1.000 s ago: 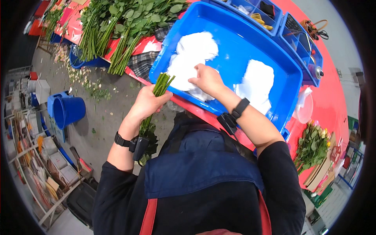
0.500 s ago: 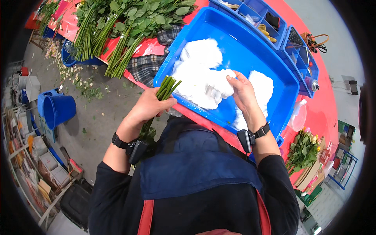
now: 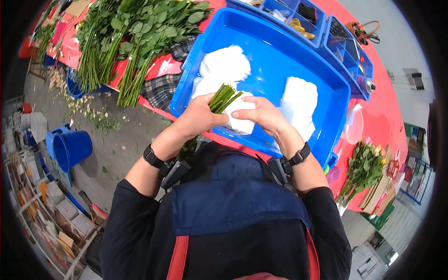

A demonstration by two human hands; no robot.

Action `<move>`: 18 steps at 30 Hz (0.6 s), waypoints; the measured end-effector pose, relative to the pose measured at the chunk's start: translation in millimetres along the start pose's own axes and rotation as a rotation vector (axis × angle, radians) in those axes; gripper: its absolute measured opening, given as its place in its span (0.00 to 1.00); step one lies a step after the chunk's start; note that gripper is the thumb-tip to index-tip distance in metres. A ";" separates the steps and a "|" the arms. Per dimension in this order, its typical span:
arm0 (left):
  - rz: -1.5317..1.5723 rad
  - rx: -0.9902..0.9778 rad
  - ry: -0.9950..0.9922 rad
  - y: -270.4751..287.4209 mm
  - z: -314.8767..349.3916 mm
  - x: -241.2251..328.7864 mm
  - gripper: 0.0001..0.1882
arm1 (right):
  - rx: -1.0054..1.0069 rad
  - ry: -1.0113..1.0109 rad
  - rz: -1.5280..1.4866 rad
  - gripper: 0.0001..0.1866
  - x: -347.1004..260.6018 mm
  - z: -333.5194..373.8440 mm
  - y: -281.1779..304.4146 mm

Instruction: Wrapping flower stems with wet absorbent towels and plastic sleeves to maintain hydration.

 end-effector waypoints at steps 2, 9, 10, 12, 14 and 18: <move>-0.058 0.026 -0.068 -5.6 -4.2 5.3 0.12 | -0.028 -0.001 0.016 0.20 -0.2 4.5 5.9; 0.000 0.073 0.121 3.6 -11.2 -9.2 0.19 | 0.112 0.323 -0.458 0.18 -36.4 36.1 32.6; 0.028 -0.001 0.135 3.0 -9.9 -8.2 0.20 | 0.107 0.359 -0.423 0.19 -36.6 38.6 36.8; 0.097 -0.056 0.125 -0.2 -7.7 -0.3 0.19 | 0.065 0.367 -0.413 0.19 -31.8 42.9 33.1; 0.252 -0.150 0.097 -5.6 -7.3 4.4 0.18 | -0.012 0.335 -0.445 0.19 -24.8 46.2 22.5; 0.205 -0.192 0.055 -14.4 -9.0 9.7 0.12 | 0.039 0.254 -0.461 0.19 7.5 30.4 18.8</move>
Point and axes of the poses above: each hand's wrist, its own z-axis away from the middle knuckle, its own y-axis out of the back of the hand, x = y × z, the point moved 5 cm from there along -z, towards the middle knuckle, and after that the axes turned 14 degrees about -z, right-handed, at the moved point
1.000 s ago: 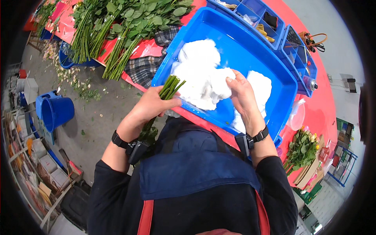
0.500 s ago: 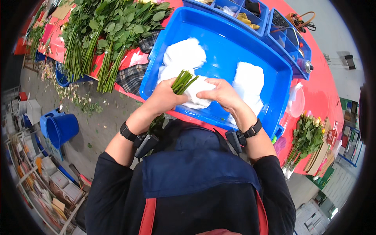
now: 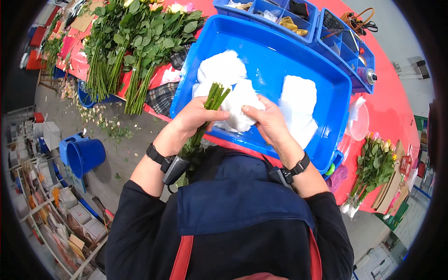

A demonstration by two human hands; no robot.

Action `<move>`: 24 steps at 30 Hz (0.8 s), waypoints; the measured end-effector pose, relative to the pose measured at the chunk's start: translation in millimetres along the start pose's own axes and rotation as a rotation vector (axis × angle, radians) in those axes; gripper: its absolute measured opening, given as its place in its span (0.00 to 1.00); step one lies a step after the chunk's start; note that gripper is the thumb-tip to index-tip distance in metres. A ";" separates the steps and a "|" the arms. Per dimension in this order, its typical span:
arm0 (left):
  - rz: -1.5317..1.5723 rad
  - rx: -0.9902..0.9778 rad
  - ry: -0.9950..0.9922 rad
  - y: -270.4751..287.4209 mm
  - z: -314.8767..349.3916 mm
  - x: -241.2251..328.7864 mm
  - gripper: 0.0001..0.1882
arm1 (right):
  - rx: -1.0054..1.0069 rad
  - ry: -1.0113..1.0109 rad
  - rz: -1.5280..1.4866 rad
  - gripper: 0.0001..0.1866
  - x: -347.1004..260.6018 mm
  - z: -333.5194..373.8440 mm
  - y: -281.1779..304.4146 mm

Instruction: Wrapping flower stems with wet absorbent towels and plastic sleeves to maintain hydration.

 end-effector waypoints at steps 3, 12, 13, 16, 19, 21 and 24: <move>-0.078 0.195 -0.020 -2.8 -2.9 0.8 0.09 | 0.057 -0.029 -0.010 0.20 13.8 -2.7 10.5; -0.195 0.196 0.023 -12.9 -5.1 -7.6 0.08 | -0.027 -0.218 0.098 0.21 8.3 1.6 17.2; -0.194 0.201 0.022 -14.5 -4.0 -5.3 0.08 | -0.009 -0.129 0.171 0.20 0.5 1.5 19.6; -0.200 0.332 -0.006 -9.4 0.1 -0.8 0.09 | 0.016 -0.011 0.226 0.17 -36.9 13.3 12.8; -0.361 0.278 0.055 -9.7 -2.6 -14.3 0.11 | -0.069 0.075 0.171 0.17 -66.1 22.8 -11.0; -0.366 0.272 0.045 -18.9 -5.6 -17.8 0.11 | -0.213 0.047 -0.143 0.18 -70.0 23.2 -38.4; -0.389 0.258 -0.062 -34.7 -7.1 -8.6 0.13 | 0.029 0.138 0.502 0.26 -56.5 -2.7 -29.8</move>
Point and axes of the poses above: each hand's wrist, its own z-axis away from the middle knuckle, its own y-axis out of the back of the hand, x = y × z, the point moved 5 cm from there along -z, towards the middle knuckle, and after that the axes turned 14 degrees about -z, right-handed, at the moved point
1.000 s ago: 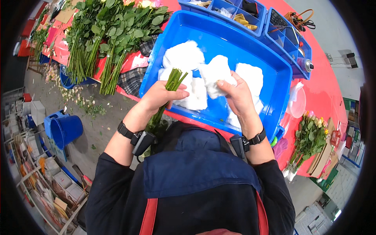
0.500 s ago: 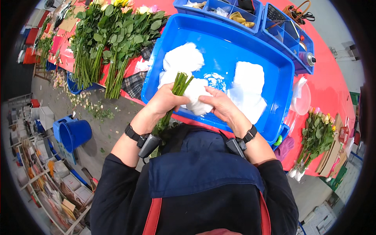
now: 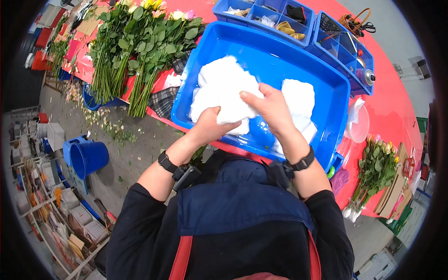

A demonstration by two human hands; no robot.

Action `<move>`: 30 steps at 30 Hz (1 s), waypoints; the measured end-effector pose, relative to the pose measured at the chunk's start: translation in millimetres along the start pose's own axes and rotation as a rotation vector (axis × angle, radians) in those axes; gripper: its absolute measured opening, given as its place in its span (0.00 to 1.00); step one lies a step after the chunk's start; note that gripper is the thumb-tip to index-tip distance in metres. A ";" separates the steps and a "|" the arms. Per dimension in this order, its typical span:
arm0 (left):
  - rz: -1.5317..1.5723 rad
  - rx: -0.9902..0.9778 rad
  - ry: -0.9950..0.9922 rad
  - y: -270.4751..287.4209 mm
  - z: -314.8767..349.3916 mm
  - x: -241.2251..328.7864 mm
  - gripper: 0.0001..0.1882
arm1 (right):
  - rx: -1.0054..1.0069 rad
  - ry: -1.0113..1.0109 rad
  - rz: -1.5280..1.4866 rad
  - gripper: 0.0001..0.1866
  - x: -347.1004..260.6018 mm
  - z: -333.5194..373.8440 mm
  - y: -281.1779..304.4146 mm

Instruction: Wrapping flower stems with wet absorbent towels and plastic sleeves to maintain hydration.

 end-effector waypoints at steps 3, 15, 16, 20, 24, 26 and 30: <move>0.045 -0.006 -0.037 -1.3 1.4 5.8 0.18 | 0.072 -0.048 0.354 0.33 20.1 -8.0 5.3; 0.220 -0.293 0.034 -17.3 -9.2 -2.9 0.16 | -0.128 -0.027 -0.525 0.25 63.5 0.2 -10.8; 0.181 -0.277 0.045 -18.0 -11.1 -6.4 0.16 | -0.060 0.009 -0.469 0.25 63.8 -1.2 -6.6; -0.032 -0.172 0.070 -16.6 -15.1 -23.5 0.16 | 0.152 0.215 -0.722 0.23 32.5 -9.8 14.3; -0.265 -0.072 0.055 2.7 -1.6 -27.5 0.22 | 0.055 0.185 -0.494 0.23 22.6 -15.8 37.4; -0.332 -0.086 0.045 7.6 -3.7 -34.7 0.20 | 0.097 0.275 0.140 0.25 45.4 -18.7 39.9; -0.384 -0.207 0.138 12.2 8.0 -48.2 0.17 | -0.150 0.827 0.783 0.16 10.8 22.0 -29.1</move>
Point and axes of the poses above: each hand's wrist, its own z-axis away from the middle knuckle, its own y-axis out of the back of the hand, x = y × z, the point moved 5 cm from there along -z, towards the middle knuckle, and after that the axes turned 14 degrees about -z, right-handed, at the moved point
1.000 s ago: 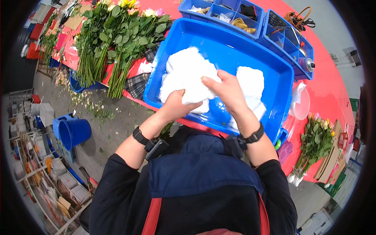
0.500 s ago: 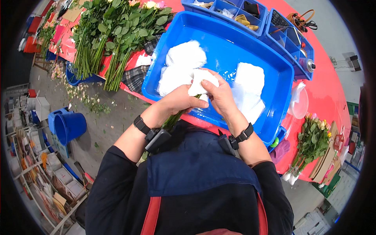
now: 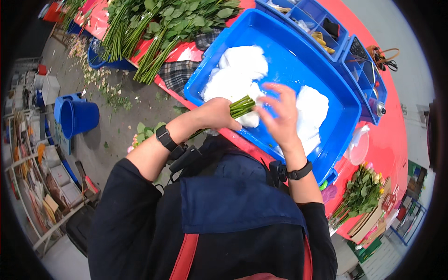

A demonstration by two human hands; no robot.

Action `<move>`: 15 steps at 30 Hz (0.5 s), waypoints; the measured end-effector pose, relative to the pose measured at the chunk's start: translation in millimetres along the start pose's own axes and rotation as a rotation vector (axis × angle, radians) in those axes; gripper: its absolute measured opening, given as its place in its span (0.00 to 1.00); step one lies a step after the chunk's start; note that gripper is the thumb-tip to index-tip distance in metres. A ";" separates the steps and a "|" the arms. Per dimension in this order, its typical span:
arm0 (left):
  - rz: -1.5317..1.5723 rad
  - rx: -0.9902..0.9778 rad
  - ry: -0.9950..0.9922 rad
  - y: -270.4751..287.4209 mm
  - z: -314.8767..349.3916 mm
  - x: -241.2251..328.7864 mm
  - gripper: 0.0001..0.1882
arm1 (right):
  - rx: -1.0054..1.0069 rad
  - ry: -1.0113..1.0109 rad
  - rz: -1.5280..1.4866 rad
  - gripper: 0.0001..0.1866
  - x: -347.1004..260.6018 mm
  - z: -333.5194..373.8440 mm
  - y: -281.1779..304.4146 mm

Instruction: Wrapping flower stems with wet absorbent towels and plastic sleeves to maintain hydration.

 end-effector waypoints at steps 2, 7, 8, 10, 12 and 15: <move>-0.067 -0.181 0.032 -7.8 7.3 3.5 0.17 | -0.273 0.121 -0.066 0.10 -20.4 6.8 -27.1; 0.124 -0.386 -0.145 -26.3 26.9 -1.6 0.15 | -0.514 -0.111 -0.204 0.05 -23.5 25.2 -54.6; 0.234 -0.501 -0.141 -31.0 31.2 -3.1 0.13 | -0.556 -0.076 -0.144 0.07 -24.1 30.3 -59.6; 0.241 -0.615 -0.095 -41.1 37.4 -4.6 0.11 | -0.659 -0.091 -0.044 0.07 -32.9 38.2 -66.0; 0.271 -0.638 -0.107 -52.0 39.1 -11.4 0.12 | -0.783 0.000 0.070 0.12 -40.3 48.2 -69.8; 0.297 -0.653 -0.120 -59.7 41.0 -13.8 0.12 | -0.797 0.172 0.194 0.13 -59.9 49.6 -69.1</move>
Point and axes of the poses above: each hand's wrist, its own z-axis away from the middle knuckle, its own y-axis out of the back of the hand, x = y × z, the point moved 5 cm from there along -z, towards the middle knuckle, and after that the axes turned 14 degrees about -z, right-handed, at the moved point
